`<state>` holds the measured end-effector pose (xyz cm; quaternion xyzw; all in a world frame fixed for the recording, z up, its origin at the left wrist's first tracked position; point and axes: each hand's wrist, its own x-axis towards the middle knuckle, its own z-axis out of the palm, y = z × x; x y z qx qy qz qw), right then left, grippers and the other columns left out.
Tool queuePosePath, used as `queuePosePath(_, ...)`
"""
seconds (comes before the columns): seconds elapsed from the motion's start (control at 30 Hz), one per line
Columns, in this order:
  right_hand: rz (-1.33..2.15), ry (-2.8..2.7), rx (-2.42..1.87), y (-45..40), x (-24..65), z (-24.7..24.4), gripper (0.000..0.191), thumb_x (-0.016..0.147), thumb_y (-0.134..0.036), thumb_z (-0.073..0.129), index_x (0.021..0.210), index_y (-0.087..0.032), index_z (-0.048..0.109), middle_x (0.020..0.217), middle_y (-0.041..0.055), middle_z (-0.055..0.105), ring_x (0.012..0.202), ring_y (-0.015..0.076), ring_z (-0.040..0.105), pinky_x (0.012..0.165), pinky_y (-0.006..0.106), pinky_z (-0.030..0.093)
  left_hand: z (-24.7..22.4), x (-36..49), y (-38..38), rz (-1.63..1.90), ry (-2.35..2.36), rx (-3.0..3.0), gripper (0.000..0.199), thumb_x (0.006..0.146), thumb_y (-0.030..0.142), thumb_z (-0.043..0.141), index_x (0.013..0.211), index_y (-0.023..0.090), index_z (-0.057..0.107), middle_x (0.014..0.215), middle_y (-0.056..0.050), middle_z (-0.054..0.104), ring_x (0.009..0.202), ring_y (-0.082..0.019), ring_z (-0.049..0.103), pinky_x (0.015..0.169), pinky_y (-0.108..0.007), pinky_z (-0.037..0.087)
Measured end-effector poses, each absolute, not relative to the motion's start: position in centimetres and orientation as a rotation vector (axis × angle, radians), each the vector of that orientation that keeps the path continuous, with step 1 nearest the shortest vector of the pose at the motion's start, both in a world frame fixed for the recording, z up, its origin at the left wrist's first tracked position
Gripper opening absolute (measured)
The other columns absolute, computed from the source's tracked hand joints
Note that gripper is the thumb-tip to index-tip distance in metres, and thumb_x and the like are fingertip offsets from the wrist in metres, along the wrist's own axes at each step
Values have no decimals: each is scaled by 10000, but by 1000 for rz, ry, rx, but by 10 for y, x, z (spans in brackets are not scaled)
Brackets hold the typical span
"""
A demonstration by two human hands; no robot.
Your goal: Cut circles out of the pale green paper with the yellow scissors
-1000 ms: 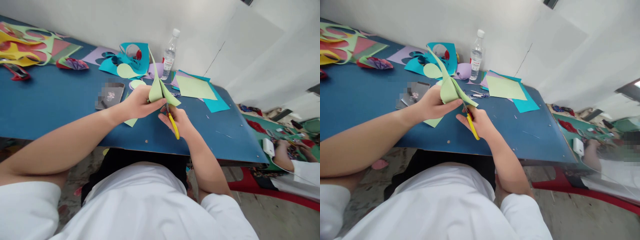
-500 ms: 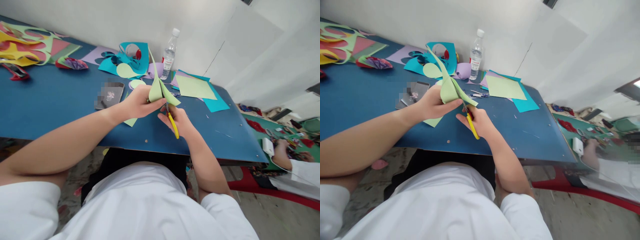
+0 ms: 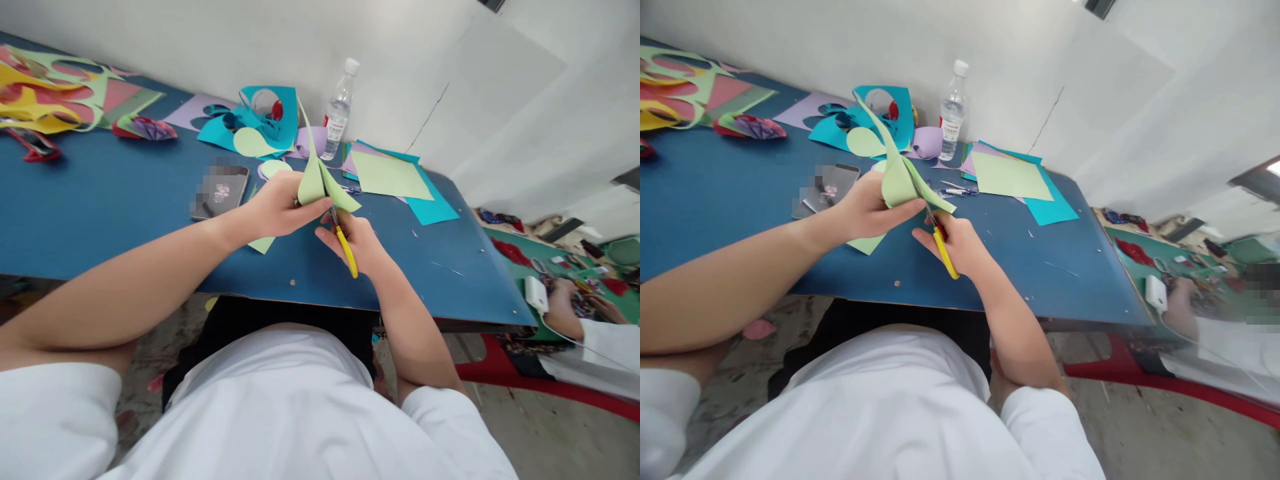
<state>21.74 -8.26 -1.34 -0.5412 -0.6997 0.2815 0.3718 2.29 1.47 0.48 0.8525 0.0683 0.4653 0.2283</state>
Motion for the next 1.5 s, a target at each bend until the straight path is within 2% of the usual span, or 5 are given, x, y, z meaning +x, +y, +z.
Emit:
queuePosePath(0.17, 727, -1795, -1378, -83, 218, -14, 590, 848, -719, 763, 1058, -181, 640, 758, -5, 634, 704, 163, 573, 694, 320, 469, 5, 23, 14, 1261, 202, 2324, 367, 999, 469, 695, 760, 193, 719, 695, -45, 718, 610, -158, 628, 578, -270, 505)
queuePosePath(0.67, 723, -1802, -1379, -82, 218, -14, 582, 853, -700, 760, 1062, -169, 644, 797, 14, 643, 703, 164, 567, 712, 332, 471, 5, 22, 15, 1288, 183, 2353, 294, 982, 365, 692, 743, 193, 692, 658, -21, 679, 579, -144, 580, 570, -283, 462)
queuePosePath(0.9, 694, -1824, -1399, -83, 218, -13, 583, 871, -709, 733, 1060, -165, 644, 771, 11, 643, 690, 154, 555, 698, 321, 463, 3, 22, 16, 1289, 198, 2365, 297, 985, 354, 678, 742, 183, 693, 697, -36, 717, 607, -145, 608, 572, -272, 463)
queuePosePath(1.4, 679, -1825, -1380, -83, 218, -14, 596, 871, -732, 707, 1055, -170, 643, 784, 20, 636, 705, 166, 557, 700, 334, 463, 6, 22, 14, 1264, 190, 2356, 354, 1022, 437, 662, 778, 186, 716, 722, -48, 739, 620, -156, 652, 573, -259, 509)
queuePosePath(1.5, 671, -1832, -1383, -83, 218, -14, 591, 877, -721, 704, 1060, -163, 642, 790, 24, 635, 702, 164, 558, 696, 330, 455, 5, 23, 14, 1281, 169, 2359, 336, 1020, 408, 659, 775, 185, 712, 712, -45, 732, 610, -149, 640, 563, -256, 496)
